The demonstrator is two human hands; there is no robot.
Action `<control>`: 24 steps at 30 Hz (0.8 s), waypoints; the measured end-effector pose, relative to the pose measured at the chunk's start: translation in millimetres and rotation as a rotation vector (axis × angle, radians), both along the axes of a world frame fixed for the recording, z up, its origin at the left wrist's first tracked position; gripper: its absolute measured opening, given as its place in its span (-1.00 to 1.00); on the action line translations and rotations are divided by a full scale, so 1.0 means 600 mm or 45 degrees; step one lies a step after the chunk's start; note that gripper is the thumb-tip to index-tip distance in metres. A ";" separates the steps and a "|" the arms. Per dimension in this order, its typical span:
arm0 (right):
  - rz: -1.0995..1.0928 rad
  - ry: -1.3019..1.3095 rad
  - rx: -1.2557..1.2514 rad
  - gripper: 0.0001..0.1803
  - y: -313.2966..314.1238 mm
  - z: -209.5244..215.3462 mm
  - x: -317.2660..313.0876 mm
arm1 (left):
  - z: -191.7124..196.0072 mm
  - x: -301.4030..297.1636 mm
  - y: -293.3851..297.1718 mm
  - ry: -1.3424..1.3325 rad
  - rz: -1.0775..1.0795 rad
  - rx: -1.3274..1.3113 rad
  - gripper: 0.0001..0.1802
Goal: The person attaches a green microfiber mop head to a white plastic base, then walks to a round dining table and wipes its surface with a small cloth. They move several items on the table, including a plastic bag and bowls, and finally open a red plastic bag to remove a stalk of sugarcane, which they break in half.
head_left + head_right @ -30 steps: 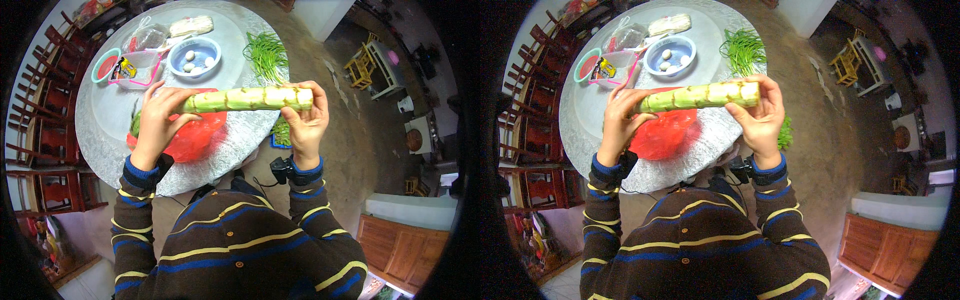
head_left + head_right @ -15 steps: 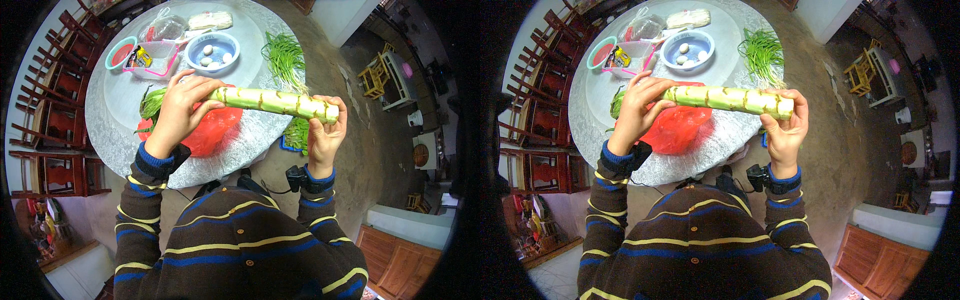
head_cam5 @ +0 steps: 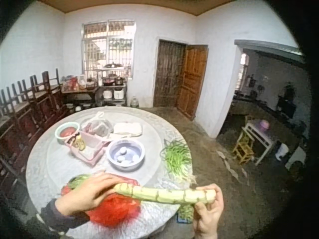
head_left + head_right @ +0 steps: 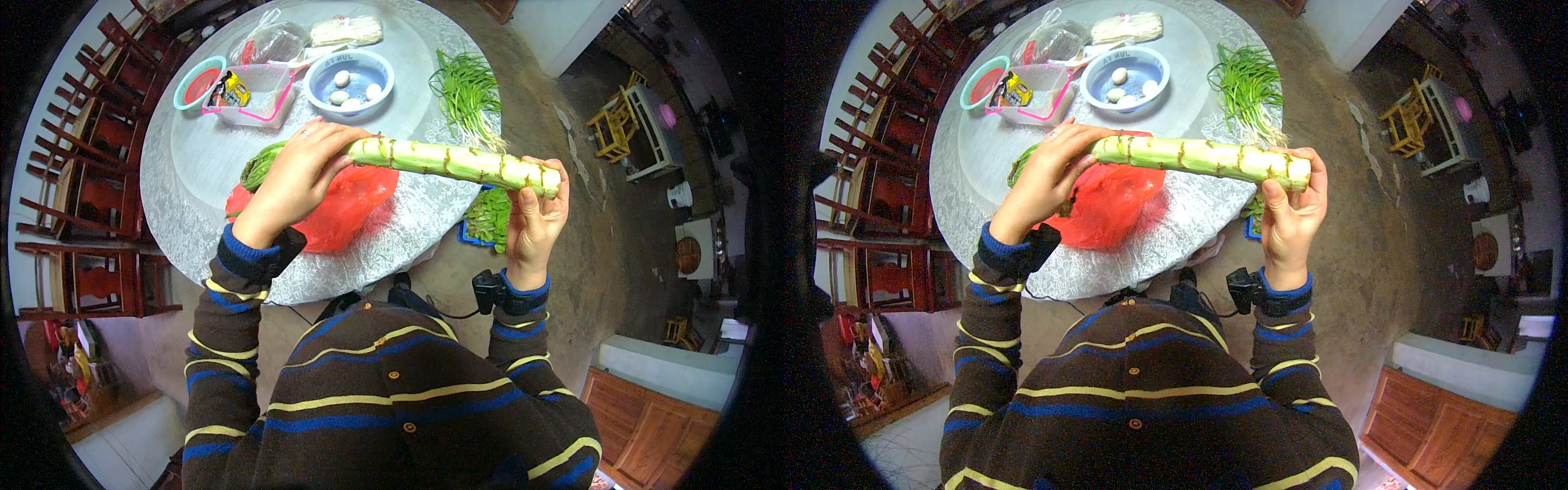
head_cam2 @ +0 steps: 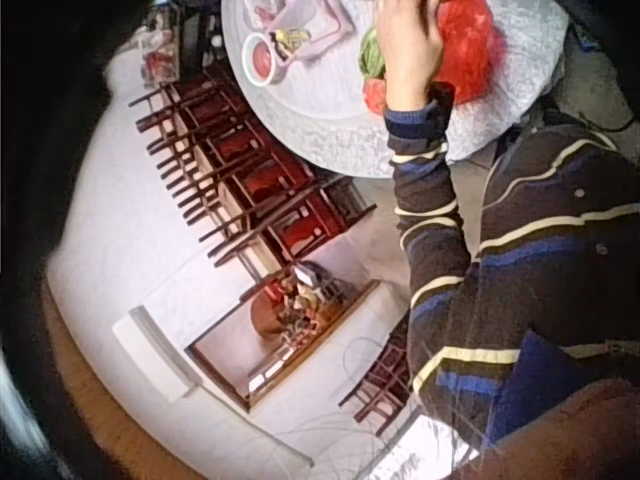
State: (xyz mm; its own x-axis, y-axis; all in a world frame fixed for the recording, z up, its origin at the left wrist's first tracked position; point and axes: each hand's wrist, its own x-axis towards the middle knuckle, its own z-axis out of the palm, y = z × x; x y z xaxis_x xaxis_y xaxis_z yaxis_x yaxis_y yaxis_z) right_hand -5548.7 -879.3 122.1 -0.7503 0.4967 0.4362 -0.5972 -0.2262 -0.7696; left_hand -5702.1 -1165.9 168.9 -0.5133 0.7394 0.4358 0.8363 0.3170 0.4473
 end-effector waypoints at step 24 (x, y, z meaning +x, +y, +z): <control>-0.459 -0.207 1.684 -0.48 -0.103 -0.022 -0.105 | -0.094 -0.005 0.016 0.240 0.271 -0.309 -0.62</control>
